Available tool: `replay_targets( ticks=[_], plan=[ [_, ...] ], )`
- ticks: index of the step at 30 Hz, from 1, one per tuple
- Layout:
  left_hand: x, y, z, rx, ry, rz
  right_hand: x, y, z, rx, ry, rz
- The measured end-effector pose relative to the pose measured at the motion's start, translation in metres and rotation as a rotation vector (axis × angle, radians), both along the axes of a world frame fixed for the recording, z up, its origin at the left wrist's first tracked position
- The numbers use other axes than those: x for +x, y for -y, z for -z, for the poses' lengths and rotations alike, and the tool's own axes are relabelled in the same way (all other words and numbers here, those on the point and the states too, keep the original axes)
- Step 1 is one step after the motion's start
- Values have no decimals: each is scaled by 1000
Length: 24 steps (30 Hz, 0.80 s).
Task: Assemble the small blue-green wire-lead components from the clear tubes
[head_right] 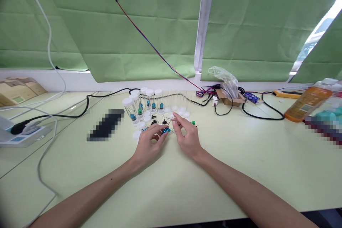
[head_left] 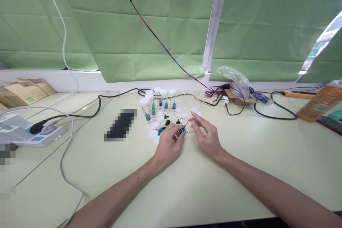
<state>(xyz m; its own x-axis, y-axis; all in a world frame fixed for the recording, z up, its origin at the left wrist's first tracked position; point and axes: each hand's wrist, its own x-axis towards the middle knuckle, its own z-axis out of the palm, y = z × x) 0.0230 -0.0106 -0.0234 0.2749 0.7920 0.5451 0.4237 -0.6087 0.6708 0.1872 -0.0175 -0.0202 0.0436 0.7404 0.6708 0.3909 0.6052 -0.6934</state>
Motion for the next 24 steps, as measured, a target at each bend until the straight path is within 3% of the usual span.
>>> replay_targets(
  ticks=[8,12,24],
  plan=[
    [-4,-2,-11,-51,80,-76,3,-6,3,-22,-62,63],
    [-7,-6,-13,-88,190,-119,5,-13,7,56,112,96],
    [-10,-13,-17,-321,412,-94,1,-38,12,222,501,-56]
  ],
)
